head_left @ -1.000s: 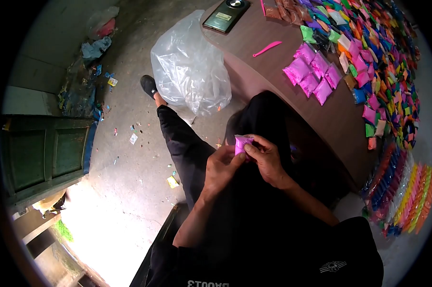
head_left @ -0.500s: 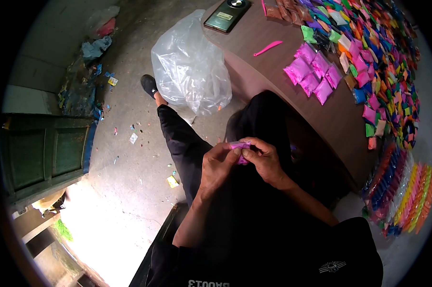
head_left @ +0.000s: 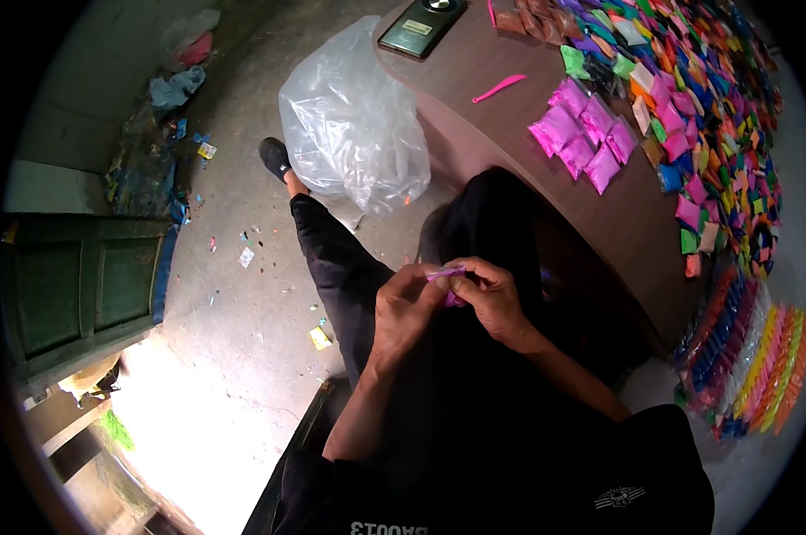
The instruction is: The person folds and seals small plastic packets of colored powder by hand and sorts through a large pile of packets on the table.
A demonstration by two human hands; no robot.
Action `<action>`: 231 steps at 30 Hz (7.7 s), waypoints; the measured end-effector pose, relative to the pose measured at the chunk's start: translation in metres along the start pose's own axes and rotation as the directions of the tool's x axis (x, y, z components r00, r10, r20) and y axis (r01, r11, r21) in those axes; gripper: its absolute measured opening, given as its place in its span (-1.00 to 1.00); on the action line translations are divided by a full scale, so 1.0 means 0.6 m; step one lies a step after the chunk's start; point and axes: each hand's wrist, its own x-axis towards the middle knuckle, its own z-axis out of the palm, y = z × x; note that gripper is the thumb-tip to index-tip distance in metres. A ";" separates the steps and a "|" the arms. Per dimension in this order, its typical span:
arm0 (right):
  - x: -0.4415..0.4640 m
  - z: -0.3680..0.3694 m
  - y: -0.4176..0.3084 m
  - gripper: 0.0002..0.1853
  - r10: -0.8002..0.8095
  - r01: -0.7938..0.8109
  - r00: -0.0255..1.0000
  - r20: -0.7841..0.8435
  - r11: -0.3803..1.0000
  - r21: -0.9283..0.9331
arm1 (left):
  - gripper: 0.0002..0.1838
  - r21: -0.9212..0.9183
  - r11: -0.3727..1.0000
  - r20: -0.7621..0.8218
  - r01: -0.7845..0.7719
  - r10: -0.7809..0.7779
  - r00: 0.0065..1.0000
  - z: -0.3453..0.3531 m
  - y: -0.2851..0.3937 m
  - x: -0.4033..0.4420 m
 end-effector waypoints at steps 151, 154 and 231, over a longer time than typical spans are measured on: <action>-0.126 -0.232 -0.225 -0.82 -0.614 0.547 0.634 -0.471 0.786 -0.288 | -0.60 0.556 0.241 0.646 -0.796 0.477 0.595 0.242 0.139 0.067; -0.145 -0.285 -0.221 -0.82 -0.777 0.526 0.400 -0.487 0.629 -0.572 | -0.55 0.516 0.062 0.750 -0.854 0.449 0.486 0.316 0.149 0.099; -0.053 -0.028 -0.113 -0.72 -0.089 0.086 0.996 -0.006 0.977 -0.195 | -0.87 -0.015 0.999 0.165 -0.033 0.034 0.986 0.048 0.023 0.013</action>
